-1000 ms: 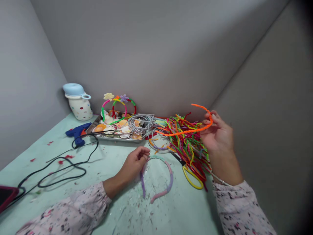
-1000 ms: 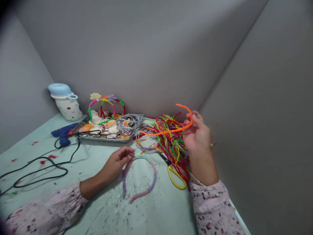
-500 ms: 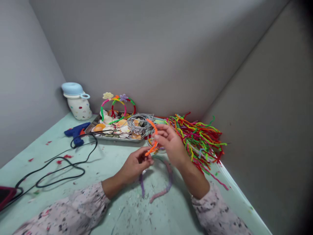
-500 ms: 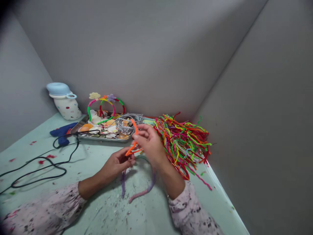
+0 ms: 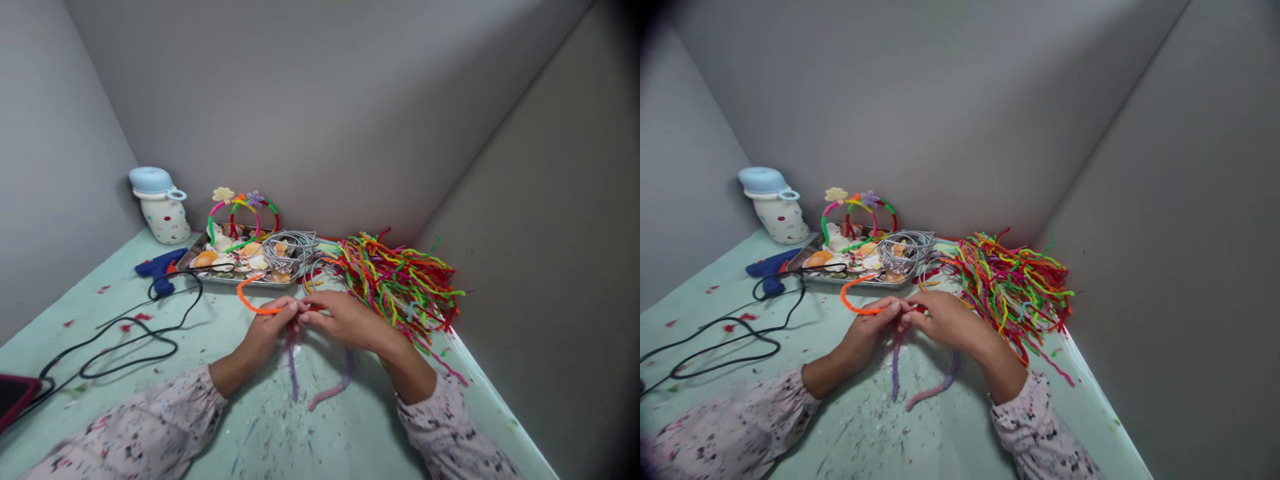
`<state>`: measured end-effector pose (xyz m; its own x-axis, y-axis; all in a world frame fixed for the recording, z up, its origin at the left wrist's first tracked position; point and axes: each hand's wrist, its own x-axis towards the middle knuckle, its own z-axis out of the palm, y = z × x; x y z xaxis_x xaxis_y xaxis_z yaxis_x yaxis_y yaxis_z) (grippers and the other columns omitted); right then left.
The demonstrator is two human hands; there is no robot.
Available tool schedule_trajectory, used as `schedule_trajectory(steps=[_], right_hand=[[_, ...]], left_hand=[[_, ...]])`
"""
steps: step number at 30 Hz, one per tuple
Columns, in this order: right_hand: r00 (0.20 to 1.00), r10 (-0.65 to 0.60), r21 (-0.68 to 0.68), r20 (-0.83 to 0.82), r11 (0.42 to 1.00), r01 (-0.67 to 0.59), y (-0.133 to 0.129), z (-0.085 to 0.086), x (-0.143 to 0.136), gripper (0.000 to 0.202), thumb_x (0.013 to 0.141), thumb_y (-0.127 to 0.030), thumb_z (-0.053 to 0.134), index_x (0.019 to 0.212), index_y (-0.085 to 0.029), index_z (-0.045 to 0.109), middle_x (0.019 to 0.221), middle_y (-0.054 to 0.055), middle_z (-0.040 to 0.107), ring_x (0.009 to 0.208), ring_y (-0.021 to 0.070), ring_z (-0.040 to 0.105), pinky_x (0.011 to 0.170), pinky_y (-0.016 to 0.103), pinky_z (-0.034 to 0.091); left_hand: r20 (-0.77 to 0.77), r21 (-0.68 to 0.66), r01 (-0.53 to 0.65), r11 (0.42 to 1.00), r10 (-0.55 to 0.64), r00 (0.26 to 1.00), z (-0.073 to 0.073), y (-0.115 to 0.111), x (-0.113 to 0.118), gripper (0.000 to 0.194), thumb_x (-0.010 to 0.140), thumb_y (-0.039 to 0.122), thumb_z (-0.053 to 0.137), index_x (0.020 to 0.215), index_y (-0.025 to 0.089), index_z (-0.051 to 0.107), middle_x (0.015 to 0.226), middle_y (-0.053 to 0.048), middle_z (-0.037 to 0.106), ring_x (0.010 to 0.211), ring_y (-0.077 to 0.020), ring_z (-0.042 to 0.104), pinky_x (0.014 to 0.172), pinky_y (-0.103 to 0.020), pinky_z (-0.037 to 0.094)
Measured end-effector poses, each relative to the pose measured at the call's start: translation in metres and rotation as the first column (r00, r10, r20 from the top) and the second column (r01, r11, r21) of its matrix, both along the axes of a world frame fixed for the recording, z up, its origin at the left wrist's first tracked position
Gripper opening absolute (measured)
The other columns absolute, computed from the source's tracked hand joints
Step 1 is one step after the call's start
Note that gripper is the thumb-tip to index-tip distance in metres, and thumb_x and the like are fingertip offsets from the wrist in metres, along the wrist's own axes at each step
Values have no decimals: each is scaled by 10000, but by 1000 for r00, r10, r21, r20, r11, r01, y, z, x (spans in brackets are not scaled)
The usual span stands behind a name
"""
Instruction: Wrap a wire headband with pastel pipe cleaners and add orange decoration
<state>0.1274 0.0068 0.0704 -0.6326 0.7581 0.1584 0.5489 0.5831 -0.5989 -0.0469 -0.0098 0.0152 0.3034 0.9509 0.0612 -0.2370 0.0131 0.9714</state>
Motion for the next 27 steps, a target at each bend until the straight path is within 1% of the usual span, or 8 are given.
schedule_trajectory(steps=[1,5,9,14,18,22,24,27], right_hand=[[999,24,-11,25,1000,-23,1,2,4,212,875,-250,464,914,-202,667,887,28,677,808,153,586,731,261,407],[995,-51,-32,91,998,54,3,16,22,258,866,-214,427,864,-185,683,811,21,674,727,140,571,665,239,385],[973,-81,-128,217,986,110,3,29,43,253,849,-275,445,816,-187,680,732,8,641,663,130,531,597,224,359],[951,-76,-212,301,967,144,5,29,65,250,825,-299,452,766,-184,666,695,8,621,634,129,518,568,222,352],[945,-46,-225,325,966,125,5,27,70,225,805,-290,475,775,-185,671,710,9,621,653,134,522,581,221,362],[960,20,-252,280,966,53,4,31,71,217,806,-286,485,815,-187,677,744,2,632,670,128,524,592,214,370],[956,60,-284,289,958,26,3,32,74,219,803,-277,487,825,-185,685,740,-1,639,661,125,528,587,212,371],[934,80,-316,348,948,36,4,30,81,220,784,-256,500,846,-197,702,757,-3,664,664,129,548,597,216,379]], left_hand=[[29,-21,3,1000,-2,1000,0,0,0,261,844,381,501,865,147,614,678,-19,569,604,-112,494,555,-222,375],[114,-87,-80,993,90,989,0,4,-1,251,812,375,557,886,145,628,642,-10,574,563,-88,482,557,-205,373],[178,-150,-132,980,159,971,0,10,-3,255,800,377,576,877,139,629,624,2,565,542,-72,466,534,-187,363],[225,-165,-122,979,157,962,-3,14,-5,182,773,317,620,817,142,597,627,12,564,544,-60,470,517,-170,353],[215,-176,-95,980,132,968,-5,13,-5,242,768,270,621,977,155,581,664,6,579,572,-63,492,532,-168,365],[187,-122,-80,989,102,977,-3,10,-3,430,744,197,604,1164,203,512,740,12,586,540,-58,470,523,-189,370],[216,-128,-54,990,81,973,-2,10,-3,441,735,178,585,1171,197,517,742,14,571,534,-55,464,518,-188,366],[269,-185,8,983,42,962,1,12,-5,346,760,221,571,1100,156,573,707,6,547,539,-53,455,508,-177,352]])
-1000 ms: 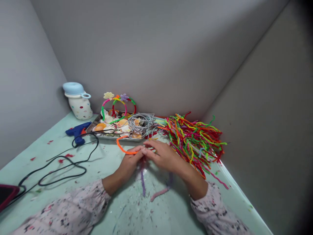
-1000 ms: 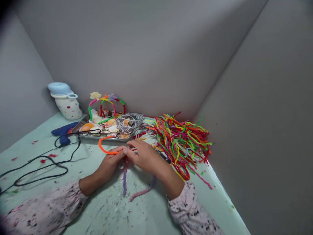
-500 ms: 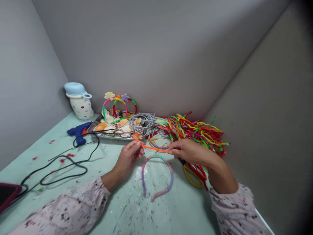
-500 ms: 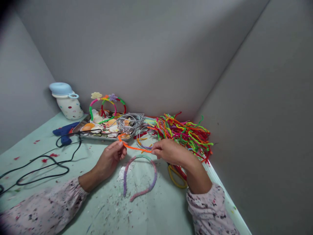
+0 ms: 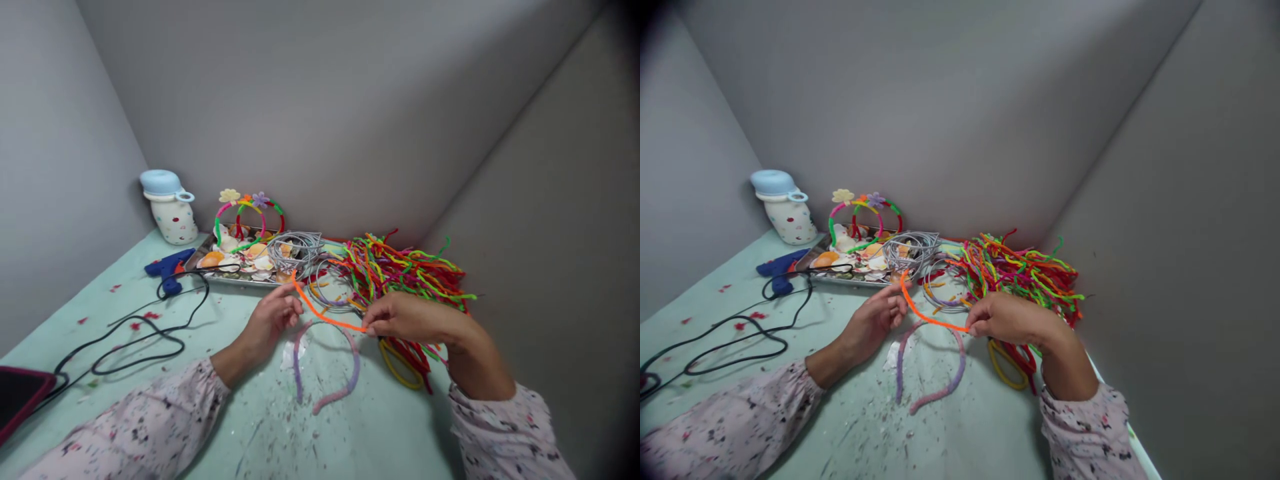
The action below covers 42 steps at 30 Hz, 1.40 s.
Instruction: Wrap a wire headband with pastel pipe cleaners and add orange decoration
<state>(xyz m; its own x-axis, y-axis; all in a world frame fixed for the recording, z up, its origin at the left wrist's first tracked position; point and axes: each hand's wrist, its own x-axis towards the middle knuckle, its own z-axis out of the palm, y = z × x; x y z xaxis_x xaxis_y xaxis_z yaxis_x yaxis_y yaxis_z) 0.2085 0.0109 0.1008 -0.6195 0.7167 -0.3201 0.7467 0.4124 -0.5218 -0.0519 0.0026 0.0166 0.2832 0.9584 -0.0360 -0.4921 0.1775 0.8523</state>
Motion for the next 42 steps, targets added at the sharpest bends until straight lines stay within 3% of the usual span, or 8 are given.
schedule_trajectory(steps=[9,14,21,24,27,31,34,42], right_hand=[[983,-89,11,162,996,88,7,-16,6,198,705,-198,550,809,-215,717,702,4,668,640,138,554,582,220,381],[999,-13,-36,-46,999,11,-2,5,1,165,780,-239,509,840,-195,657,747,2,629,681,134,536,600,224,388],[842,-292,-47,-453,951,305,-2,15,11,189,816,-385,530,823,-219,621,795,19,648,744,159,575,695,276,441],[755,-372,-99,-539,919,382,3,7,16,172,787,-395,564,818,-236,621,761,6,653,746,162,588,725,292,450],[755,-387,-134,-529,917,377,6,3,16,155,780,-376,574,793,-228,619,724,1,658,690,145,582,687,276,450],[801,-365,-145,-474,930,338,6,1,10,159,801,-352,548,818,-206,608,750,10,672,705,142,595,697,275,452],[811,-362,-138,-459,931,337,9,-2,10,171,809,-354,530,829,-198,598,744,7,661,698,137,586,697,276,448],[807,-446,-131,-387,893,430,17,-9,40,202,774,-380,545,816,-192,608,678,-10,605,617,118,524,617,250,412]], left_hand=[[-87,18,102,995,-100,991,-6,-3,2,231,698,259,688,905,163,651,661,13,523,535,-55,430,499,-187,318],[-348,200,138,970,-61,935,-5,-8,4,225,742,214,601,953,177,671,750,-18,527,604,-96,463,547,-222,357],[-463,450,158,879,78,883,2,-12,4,163,771,291,602,814,170,702,992,-77,549,957,-192,517,854,-296,389],[-425,363,162,918,9,905,-1,-11,4,180,773,330,611,789,157,656,836,-45,563,749,-137,527,689,-253,429],[-313,189,168,967,-103,944,-4,-10,5,215,788,368,590,813,156,610,652,8,514,519,-78,427,486,-204,368],[-165,67,195,978,-182,969,-3,-8,6,290,804,393,560,974,160,594,823,-42,607,529,-77,474,454,-199,372],[-126,36,170,985,-164,978,-4,-5,6,255,800,375,571,911,147,595,744,-28,600,477,-58,447,419,-176,326],[-236,29,139,990,-129,963,-7,-2,1,321,799,419,562,829,110,645,385,83,290,369,-37,195,396,-183,169]])
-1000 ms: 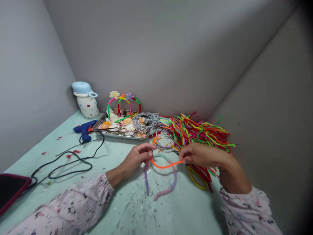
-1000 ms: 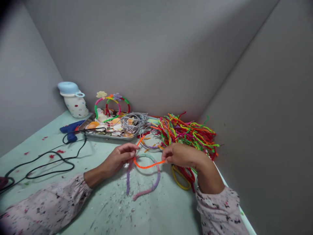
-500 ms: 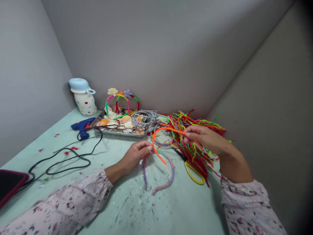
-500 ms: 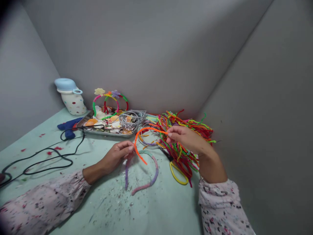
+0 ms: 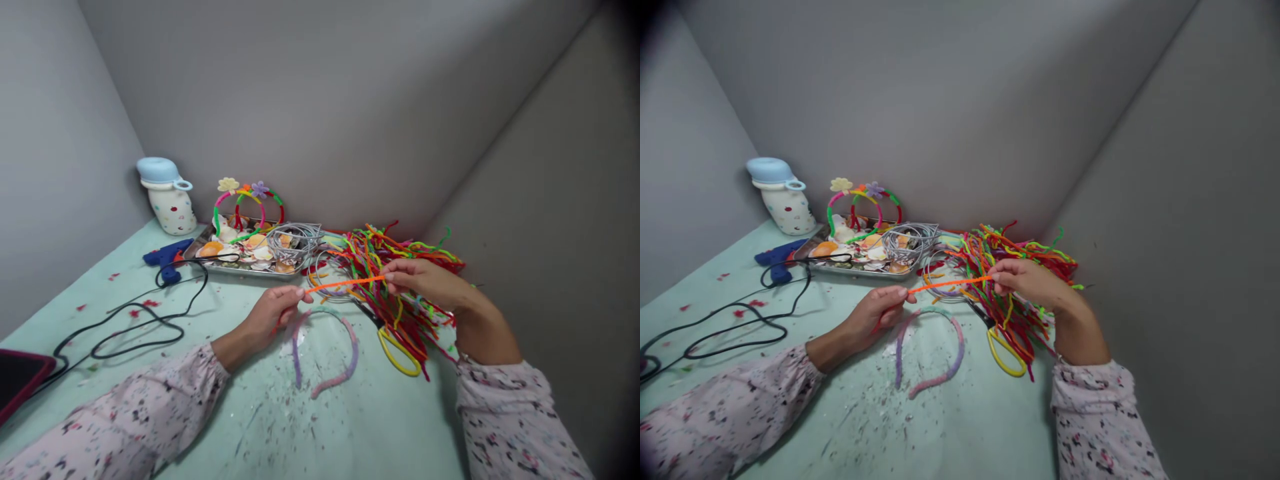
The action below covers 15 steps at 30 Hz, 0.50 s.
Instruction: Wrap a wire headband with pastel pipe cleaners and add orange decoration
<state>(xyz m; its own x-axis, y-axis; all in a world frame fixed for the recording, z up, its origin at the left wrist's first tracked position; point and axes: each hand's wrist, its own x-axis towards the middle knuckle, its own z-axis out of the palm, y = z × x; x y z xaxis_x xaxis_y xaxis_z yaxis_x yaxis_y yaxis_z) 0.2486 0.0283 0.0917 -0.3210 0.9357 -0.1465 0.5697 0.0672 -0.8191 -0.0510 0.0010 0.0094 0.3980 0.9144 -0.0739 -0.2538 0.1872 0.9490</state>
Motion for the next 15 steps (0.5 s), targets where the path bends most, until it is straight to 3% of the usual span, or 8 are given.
schedule_trajectory(steps=[6,11,13,15], right_hand=[[968,192,-121,161,977,-174,-12,14,20,294,786,-452,527,803,-173,619,720,23,617,652,129,531,608,245,393],[950,179,-183,254,974,-135,-12,13,32,345,785,-495,503,785,-174,628,729,46,637,641,145,554,575,254,397],[931,179,-142,318,980,-140,-10,12,29,327,781,-476,516,818,-178,647,771,51,655,691,165,580,616,272,426],[906,112,17,409,991,-130,-11,14,14,325,762,-449,555,956,-211,661,865,50,674,777,194,603,677,298,448]], left_hand=[[-162,22,105,994,-100,982,3,-3,2,341,771,442,590,786,106,647,431,73,314,397,-41,207,394,-197,138],[-357,73,184,980,-147,922,1,-4,5,371,767,474,580,766,109,649,460,52,376,415,-53,272,405,-212,155],[-383,103,191,976,-138,913,1,-3,5,374,776,473,568,783,110,658,465,44,401,416,-57,294,408,-214,166],[-384,115,181,977,-124,915,2,-3,6,378,792,468,549,826,110,666,453,49,385,409,-59,288,405,-215,168]])
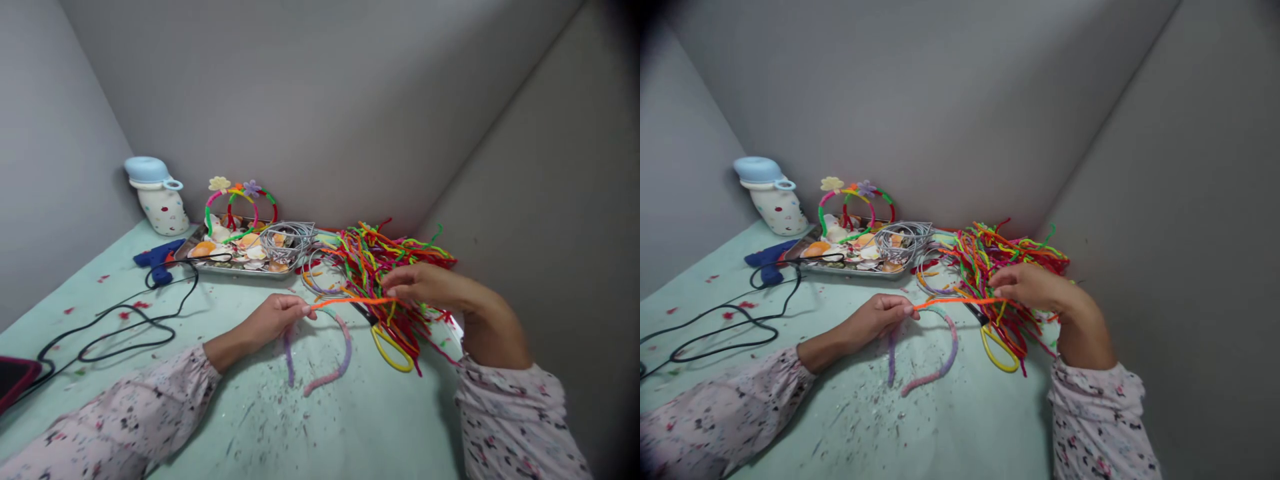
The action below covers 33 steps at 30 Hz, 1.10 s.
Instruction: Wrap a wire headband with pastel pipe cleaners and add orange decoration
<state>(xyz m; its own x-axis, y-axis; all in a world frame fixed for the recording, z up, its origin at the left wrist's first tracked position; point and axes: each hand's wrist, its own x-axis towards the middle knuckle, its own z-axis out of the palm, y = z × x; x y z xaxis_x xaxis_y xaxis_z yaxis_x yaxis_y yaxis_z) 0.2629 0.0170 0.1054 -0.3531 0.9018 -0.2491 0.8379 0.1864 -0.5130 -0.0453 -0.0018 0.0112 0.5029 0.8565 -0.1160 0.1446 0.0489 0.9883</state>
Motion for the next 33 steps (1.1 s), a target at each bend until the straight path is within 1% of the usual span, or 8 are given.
schedule_trajectory(steps=[2,4,6,8,17,27,30,33], right_hand=[[998,69,176,7,982,-69,-5,2,-27,350,744,-409,607,1053,-252,652,1063,51,657,941,217,594,797,311,442],[992,128,299,-11,947,-119,-12,1,-61,326,750,-377,618,1054,-268,657,1082,33,657,953,204,595,815,299,438],[976,213,348,-42,919,-186,-16,-5,-90,279,756,-311,620,1023,-244,669,1003,32,677,878,177,602,756,275,437],[961,274,259,-31,931,-257,-15,-13,-104,192,820,-262,529,885,-212,704,779,11,680,687,137,578,627,244,408],[989,113,131,-97,986,-100,2,-20,-68,293,807,-400,501,817,-180,695,616,-19,555,539,96,420,489,222,268],[961,255,-87,-104,961,-264,-5,-13,-52,290,801,-402,505,760,-177,683,626,-13,554,540,98,416,487,226,271],[962,255,-56,-100,964,-261,-3,-15,-52,291,804,-398,506,763,-176,689,640,-11,568,560,102,438,505,227,295],[970,222,17,-96,975,-222,1,-17,-52,290,809,-404,509,828,-189,702,683,-5,607,595,114,481,540,230,334]], left_hand=[[11,-6,-16,1000,16,1000,1,0,0,382,803,464,537,850,108,668,440,57,350,405,-59,266,403,-214,161],[38,-18,-27,999,28,999,2,0,0,380,803,461,540,844,106,668,439,59,339,409,-59,259,404,-212,162],[80,-31,-26,999,29,996,2,-1,0,375,802,457,546,845,105,668,429,60,333,411,-60,269,412,-209,179],[138,-44,-23,999,28,990,1,-1,-1,382,814,459,530,862,105,667,411,66,324,404,-60,265,423,-207,199],[174,-84,-15,996,30,984,-5,3,-2,314,793,428,564,886,133,619,482,45,449,416,-53,319,433,-190,220],[36,-87,234,968,-231,972,5,0,-6,282,792,386,562,902,132,620,476,53,452,413,-52,326,423,-179,225],[5,-106,271,957,-272,962,7,0,-7,297,785,404,570,914,140,611,479,58,461,404,-52,329,410,-179,225],[30,-110,212,971,-210,977,5,1,-7,297,780,418,574,873,137,598,492,51,475,405,-48,330,405,-180,204]])
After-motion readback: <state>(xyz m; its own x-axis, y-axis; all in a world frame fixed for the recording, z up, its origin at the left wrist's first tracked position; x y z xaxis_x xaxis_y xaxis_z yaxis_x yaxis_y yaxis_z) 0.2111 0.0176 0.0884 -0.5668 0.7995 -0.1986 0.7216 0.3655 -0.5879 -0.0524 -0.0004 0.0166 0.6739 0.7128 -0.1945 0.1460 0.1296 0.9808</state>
